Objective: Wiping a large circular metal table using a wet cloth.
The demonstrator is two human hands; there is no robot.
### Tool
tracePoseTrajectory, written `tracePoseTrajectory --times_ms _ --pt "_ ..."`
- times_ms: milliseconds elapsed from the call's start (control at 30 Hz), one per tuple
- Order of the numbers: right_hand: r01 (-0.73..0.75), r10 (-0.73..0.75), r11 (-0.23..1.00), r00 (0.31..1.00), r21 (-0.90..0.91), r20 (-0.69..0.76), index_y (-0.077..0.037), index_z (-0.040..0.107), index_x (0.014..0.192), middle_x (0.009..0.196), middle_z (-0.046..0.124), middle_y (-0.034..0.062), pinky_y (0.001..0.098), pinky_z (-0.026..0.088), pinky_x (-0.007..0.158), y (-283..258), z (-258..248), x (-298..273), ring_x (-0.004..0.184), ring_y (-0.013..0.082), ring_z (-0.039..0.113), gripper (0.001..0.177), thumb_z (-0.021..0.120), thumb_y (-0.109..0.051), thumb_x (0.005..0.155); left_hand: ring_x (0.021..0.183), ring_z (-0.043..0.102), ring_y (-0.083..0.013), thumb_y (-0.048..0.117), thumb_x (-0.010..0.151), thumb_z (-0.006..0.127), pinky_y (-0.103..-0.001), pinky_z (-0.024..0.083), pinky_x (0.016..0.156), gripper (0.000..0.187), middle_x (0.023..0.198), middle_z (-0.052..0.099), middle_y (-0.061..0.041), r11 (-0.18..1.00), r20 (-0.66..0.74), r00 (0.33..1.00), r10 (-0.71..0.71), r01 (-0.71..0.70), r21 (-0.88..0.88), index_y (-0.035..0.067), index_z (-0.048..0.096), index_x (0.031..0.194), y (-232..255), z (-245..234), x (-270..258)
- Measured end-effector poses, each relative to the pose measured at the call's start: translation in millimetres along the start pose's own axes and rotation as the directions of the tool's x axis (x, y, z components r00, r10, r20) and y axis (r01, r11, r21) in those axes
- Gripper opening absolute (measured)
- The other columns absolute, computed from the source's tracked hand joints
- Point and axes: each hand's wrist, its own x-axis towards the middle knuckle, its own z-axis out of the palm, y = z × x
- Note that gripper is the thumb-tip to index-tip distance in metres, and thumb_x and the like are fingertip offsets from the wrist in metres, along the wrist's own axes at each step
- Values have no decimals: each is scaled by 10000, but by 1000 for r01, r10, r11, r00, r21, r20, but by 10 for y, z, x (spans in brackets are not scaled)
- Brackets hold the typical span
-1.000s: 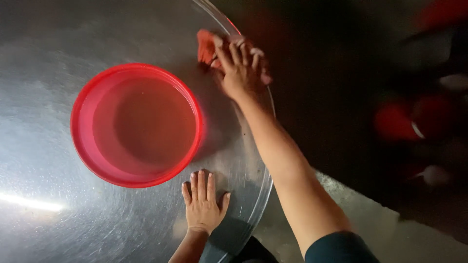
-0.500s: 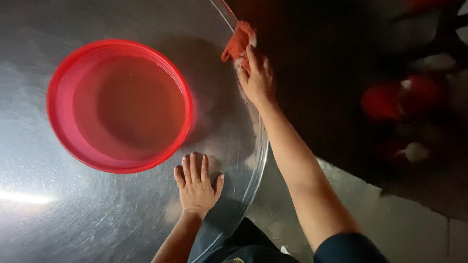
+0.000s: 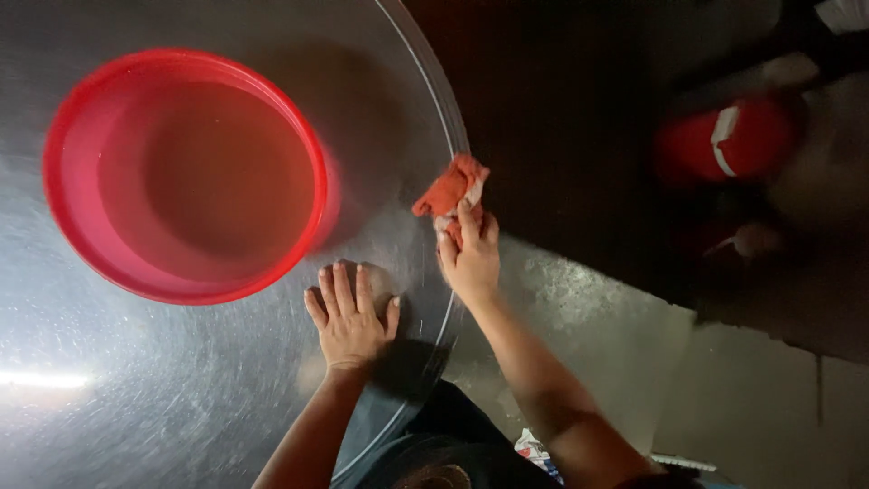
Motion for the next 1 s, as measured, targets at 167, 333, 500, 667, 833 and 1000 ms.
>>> tracePoseTrajectory --times_ms 167,333,500,667,833,1000 --pt "2 -2 1000 1000 28 2 -105 450 1539 1389 465 373 516 566 918 -156 -142 -565 1200 529 580 682 724 -246 931 1463 342 -487 569 888 615 -703 202 1168 787 1547 426 -284 999 -15 1000 15 -15 -46 36 515 1459 11 -76 8" --pt "-54 51 998 989 21 135 -83 482 1501 1399 426 397 452 599 822 -223 -364 -1153 1091 499 632 664 736 -266 916 1480 328 -491 558 917 612 -694 190 1181 781 1555 421 -293 999 -23 1000 13 -14 -39 22 505 1475 34 -101 20" --pt "-191 105 968 899 165 425 -144 600 1385 1279 681 146 365 620 825 -302 -835 -1343 1037 268 747 472 733 -241 943 1479 298 -476 552 898 611 -675 174 1180 764 1557 416 -261 994 3 1000 -20 20 -109 49 510 1465 -3 -136 8" --pt "-336 133 876 858 346 497 -114 618 1362 1205 740 123 343 598 867 -361 -1087 -840 1026 214 740 436 708 -210 947 1482 315 -441 469 932 626 -643 177 1200 653 1536 449 -220 965 -128 992 16 -49 -259 73 530 1442 -225 -51 -131" --pt "-81 0 925 976 370 216 -114 627 1385 1266 735 142 396 568 1007 -430 -619 -340 1143 269 728 427 702 -225 980 1490 383 -408 326 983 631 -583 231 1260 517 1491 533 -188 831 -225 971 -77 -62 -553 49 555 1412 -522 -263 -509" --pt "349 -332 911 937 -221 110 -83 524 1453 1460 529 283 591 292 1121 -819 105 -404 1373 485 429 627 688 -371 920 1477 399 -420 301 973 653 -582 251 1235 422 1447 562 -183 866 -235 951 -200 59 -497 91 627 1339 -947 -416 -1020"
